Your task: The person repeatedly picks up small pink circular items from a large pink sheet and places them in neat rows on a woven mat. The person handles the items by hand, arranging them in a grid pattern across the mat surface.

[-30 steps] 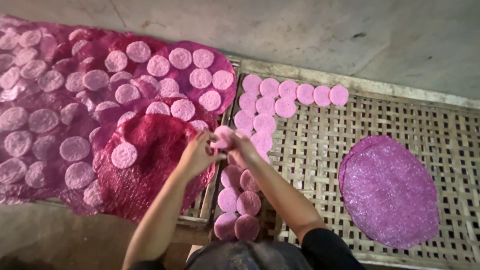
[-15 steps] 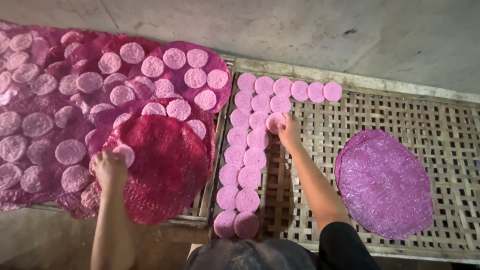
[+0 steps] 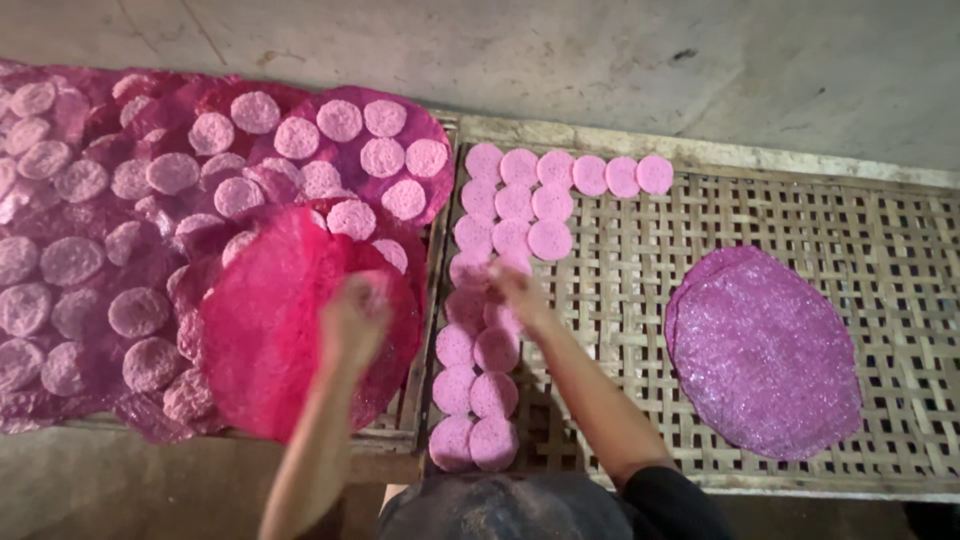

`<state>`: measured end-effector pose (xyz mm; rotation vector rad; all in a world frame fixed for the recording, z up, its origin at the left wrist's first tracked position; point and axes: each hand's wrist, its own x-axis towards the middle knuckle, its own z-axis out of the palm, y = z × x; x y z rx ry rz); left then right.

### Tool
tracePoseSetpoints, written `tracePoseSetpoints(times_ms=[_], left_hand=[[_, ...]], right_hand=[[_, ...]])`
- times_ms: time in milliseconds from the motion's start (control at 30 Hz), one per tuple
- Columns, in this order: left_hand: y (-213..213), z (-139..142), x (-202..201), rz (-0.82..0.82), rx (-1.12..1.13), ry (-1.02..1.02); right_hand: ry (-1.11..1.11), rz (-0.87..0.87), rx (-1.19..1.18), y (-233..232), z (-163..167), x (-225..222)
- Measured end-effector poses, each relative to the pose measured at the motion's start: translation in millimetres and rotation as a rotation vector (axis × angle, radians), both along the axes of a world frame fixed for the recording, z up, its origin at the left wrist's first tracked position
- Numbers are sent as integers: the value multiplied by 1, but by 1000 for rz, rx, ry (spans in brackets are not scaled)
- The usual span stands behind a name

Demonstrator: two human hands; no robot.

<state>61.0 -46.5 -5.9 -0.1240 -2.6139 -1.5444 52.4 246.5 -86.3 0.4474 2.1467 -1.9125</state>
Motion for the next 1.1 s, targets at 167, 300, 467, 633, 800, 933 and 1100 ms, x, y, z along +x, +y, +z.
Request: tracePoseSetpoints(times_ms=[167, 300, 467, 633, 800, 933, 1100], left_hand=[[79, -14, 27, -196, -167, -90], [50, -52, 33, -18, -260, 228], [20, -85, 45, 88, -460, 175], [13, -82, 50, 94, -442, 131], [8, -72, 48, 135, -425, 138], [11, -56, 51, 203, -376, 177], [60, -12, 77, 35, -133, 216]], right_hand=[[-66, -51, -276, -11, -13, 23], [117, -136, -69, 42, -9, 12], [583, -56, 652, 73, 1, 12], [674, -103, 923, 68, 9, 12], [753, -183, 1111, 57, 20, 24], [502, -65, 709, 21, 28, 44], [169, 110, -65, -14, 24, 65]])
